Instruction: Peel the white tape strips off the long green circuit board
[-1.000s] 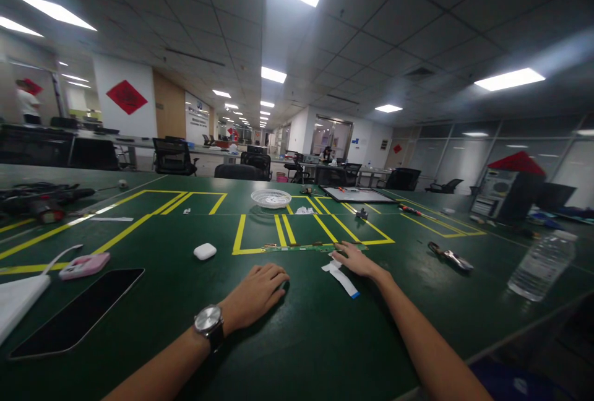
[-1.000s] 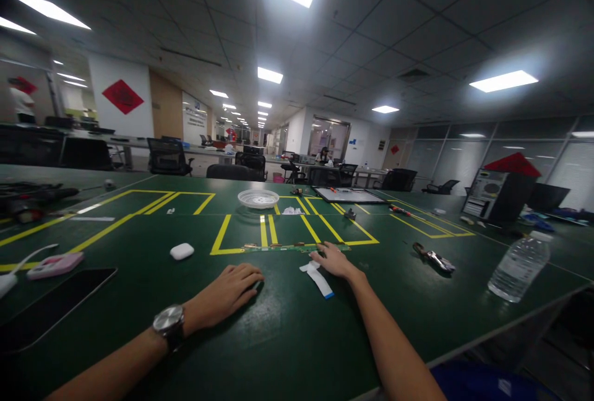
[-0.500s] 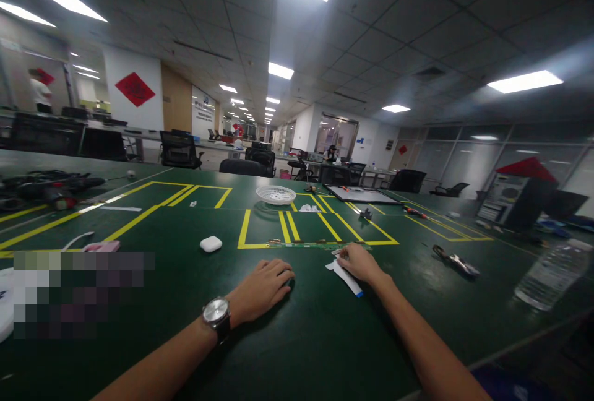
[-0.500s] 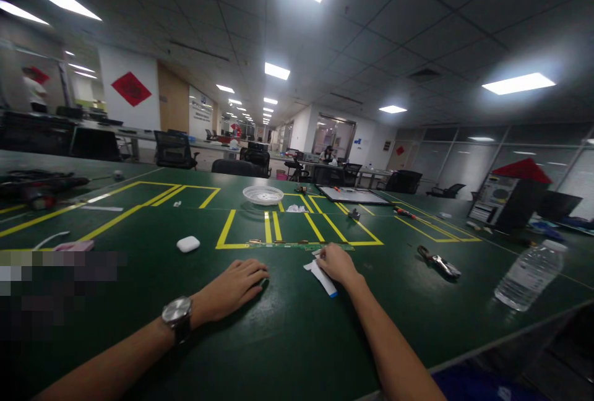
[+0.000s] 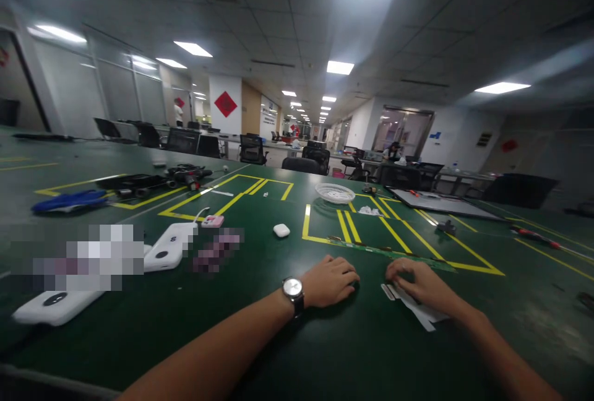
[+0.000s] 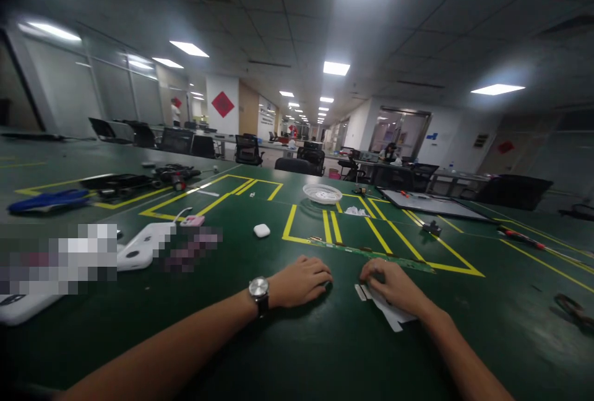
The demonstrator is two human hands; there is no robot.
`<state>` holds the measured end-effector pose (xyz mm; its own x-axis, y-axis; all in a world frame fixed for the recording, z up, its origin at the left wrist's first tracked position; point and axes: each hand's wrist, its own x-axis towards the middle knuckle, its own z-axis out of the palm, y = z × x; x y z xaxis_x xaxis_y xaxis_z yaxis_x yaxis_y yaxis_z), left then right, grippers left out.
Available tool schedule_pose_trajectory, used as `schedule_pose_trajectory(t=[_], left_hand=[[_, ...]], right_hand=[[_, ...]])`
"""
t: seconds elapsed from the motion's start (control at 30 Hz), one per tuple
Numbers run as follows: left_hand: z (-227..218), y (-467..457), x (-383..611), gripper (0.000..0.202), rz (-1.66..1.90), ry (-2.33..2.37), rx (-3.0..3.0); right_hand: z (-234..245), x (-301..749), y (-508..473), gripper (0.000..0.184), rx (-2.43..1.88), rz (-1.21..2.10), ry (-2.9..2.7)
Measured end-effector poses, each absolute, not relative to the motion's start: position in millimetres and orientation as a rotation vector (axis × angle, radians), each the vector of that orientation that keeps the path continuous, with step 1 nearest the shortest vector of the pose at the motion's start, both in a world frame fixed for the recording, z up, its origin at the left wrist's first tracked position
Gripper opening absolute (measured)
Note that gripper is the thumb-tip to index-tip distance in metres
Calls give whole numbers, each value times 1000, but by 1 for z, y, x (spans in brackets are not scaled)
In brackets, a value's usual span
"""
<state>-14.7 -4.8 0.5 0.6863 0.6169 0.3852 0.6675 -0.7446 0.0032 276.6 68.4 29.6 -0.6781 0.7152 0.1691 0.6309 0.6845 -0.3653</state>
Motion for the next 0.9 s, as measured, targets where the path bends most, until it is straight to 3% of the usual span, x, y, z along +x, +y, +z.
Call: schedule_pose_trajectory(t=[0.2, 0.4, 0.67, 0.9], left_hand=[[2, -6, -14, 26, -523, -1045, -2746], [3, -5, -14, 25, -531, -1022, -2706], [14, -9, -14, 24, -630, -1079, -2665], [15, -10, -10, 23, -836, -1314, -2718]], right_hand=[[10, 282, 96, 61, -1589, -80, -2366], [-9, 286, 117, 73, -1839, -39, -2434], [4, 272, 99, 66, -1426, 258, -2602], [34, 231, 39, 34, -784, 557, -2721]])
